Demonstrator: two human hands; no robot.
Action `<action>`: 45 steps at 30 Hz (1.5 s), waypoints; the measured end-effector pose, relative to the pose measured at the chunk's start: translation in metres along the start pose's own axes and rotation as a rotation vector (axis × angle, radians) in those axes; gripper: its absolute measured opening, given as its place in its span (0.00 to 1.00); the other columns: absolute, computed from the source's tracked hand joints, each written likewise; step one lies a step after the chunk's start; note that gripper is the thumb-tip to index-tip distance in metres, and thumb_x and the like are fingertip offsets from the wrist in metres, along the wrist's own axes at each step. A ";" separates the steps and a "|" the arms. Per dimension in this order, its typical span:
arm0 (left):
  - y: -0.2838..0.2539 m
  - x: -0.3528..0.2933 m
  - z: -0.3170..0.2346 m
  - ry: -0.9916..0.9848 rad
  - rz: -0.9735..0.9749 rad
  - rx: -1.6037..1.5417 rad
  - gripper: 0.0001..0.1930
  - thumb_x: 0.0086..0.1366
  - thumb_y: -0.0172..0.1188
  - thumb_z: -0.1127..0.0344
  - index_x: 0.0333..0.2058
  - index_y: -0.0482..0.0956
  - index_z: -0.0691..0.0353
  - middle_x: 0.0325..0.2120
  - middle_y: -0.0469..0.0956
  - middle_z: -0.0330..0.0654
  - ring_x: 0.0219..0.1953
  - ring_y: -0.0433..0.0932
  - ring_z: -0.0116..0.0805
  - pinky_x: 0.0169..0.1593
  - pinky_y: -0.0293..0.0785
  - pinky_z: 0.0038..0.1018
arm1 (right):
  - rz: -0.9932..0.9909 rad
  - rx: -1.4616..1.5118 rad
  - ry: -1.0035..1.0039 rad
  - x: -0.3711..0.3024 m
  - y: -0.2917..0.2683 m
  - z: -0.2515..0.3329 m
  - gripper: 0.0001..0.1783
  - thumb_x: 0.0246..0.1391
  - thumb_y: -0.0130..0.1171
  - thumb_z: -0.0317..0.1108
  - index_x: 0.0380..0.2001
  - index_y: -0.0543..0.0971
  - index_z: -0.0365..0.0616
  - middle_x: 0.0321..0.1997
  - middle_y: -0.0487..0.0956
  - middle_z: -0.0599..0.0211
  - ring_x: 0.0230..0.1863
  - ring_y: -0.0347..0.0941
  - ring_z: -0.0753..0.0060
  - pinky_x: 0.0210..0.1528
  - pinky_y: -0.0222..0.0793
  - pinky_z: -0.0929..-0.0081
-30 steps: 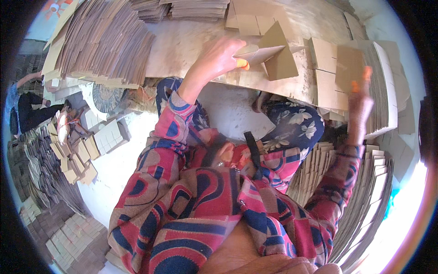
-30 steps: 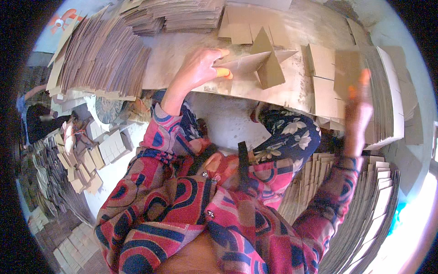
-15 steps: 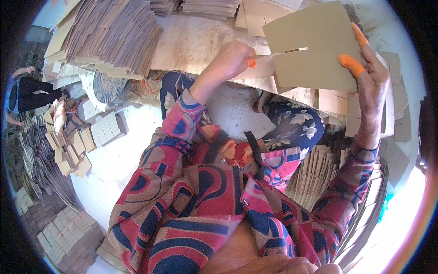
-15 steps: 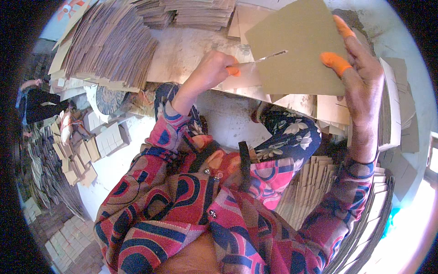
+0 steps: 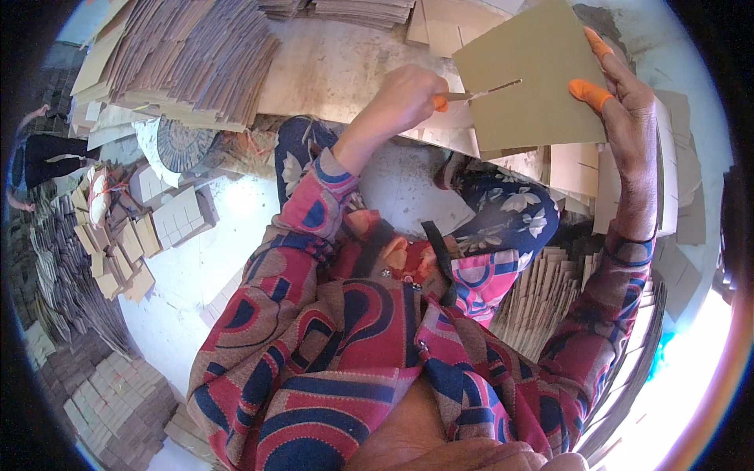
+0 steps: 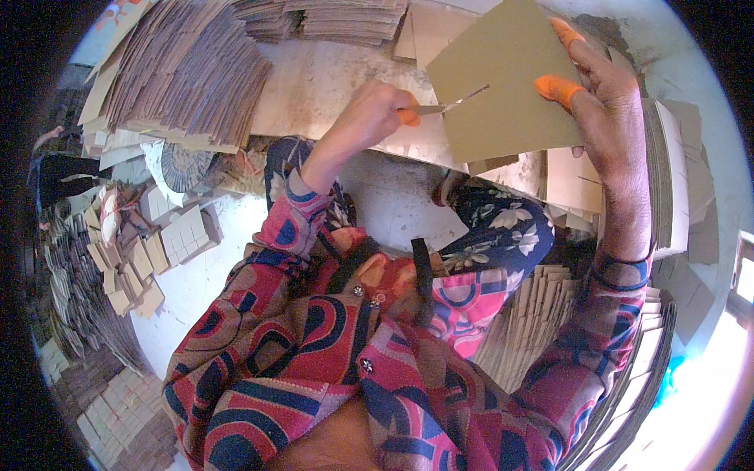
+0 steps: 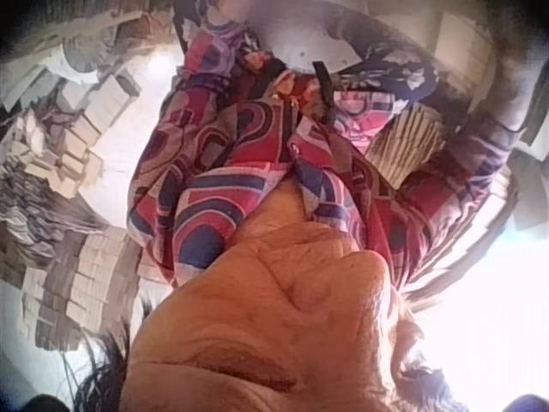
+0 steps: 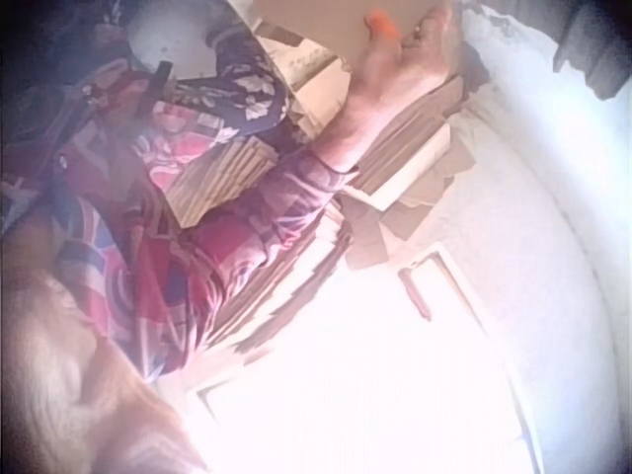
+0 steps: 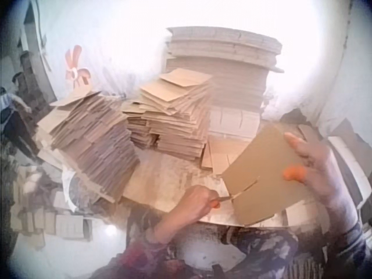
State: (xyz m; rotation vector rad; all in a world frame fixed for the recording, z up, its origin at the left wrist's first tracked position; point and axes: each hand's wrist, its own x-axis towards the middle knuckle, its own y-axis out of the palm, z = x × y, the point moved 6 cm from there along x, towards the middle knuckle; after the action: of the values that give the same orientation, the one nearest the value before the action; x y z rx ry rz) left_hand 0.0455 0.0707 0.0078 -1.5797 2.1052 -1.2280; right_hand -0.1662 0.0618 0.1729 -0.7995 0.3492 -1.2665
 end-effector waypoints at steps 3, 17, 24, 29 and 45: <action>0.004 0.003 0.000 0.020 0.006 0.011 0.05 0.52 0.61 0.67 0.26 0.82 0.60 0.19 0.76 0.52 0.24 0.76 0.50 0.30 0.71 0.38 | -0.026 0.059 -0.189 0.002 0.008 -0.007 0.31 0.46 0.59 0.22 0.57 0.68 0.34 0.52 0.77 0.55 0.46 0.75 0.70 0.48 0.70 0.75; 0.011 0.006 -0.006 -0.046 -0.007 0.029 0.07 0.51 0.63 0.64 0.27 0.82 0.60 0.18 0.75 0.52 0.23 0.76 0.51 0.29 0.71 0.39 | 0.417 -0.693 -0.036 -0.042 0.142 -0.057 0.44 0.53 0.58 0.37 0.65 0.46 0.34 0.31 0.78 0.45 0.33 0.76 0.43 0.31 0.72 0.56; 0.014 0.005 0.001 -0.037 -0.049 0.031 0.07 0.51 0.63 0.64 0.28 0.82 0.61 0.19 0.76 0.52 0.23 0.76 0.49 0.29 0.70 0.38 | -0.134 -0.850 -0.198 -0.038 0.099 -0.035 0.50 0.46 0.61 0.59 0.60 0.57 0.32 0.45 0.75 0.49 0.47 0.71 0.44 0.48 0.65 0.49; 0.009 0.005 -0.007 -0.021 -0.072 0.096 0.12 0.48 0.66 0.65 0.33 0.81 0.62 0.25 0.77 0.49 0.29 0.76 0.47 0.33 0.71 0.36 | -0.008 -0.771 -0.180 -0.028 0.107 -0.072 0.42 0.46 0.63 0.51 0.57 0.63 0.33 0.44 0.76 0.51 0.52 0.69 0.45 0.59 0.54 0.45; 0.006 0.015 -0.026 0.322 -0.052 0.355 0.26 0.52 0.60 0.69 0.53 0.70 0.58 0.28 0.76 0.37 0.34 0.72 0.37 0.37 0.70 0.30 | 0.279 -0.324 -0.260 -0.036 0.107 -0.080 0.24 0.54 0.56 0.28 0.55 0.69 0.44 0.31 0.76 0.41 0.32 0.74 0.41 0.30 0.69 0.57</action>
State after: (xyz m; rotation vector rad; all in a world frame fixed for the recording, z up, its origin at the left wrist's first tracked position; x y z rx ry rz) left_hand 0.0196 0.0706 0.0240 -1.3587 1.8798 -1.8601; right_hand -0.1525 0.0777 0.0363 -1.1360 0.4441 -0.8427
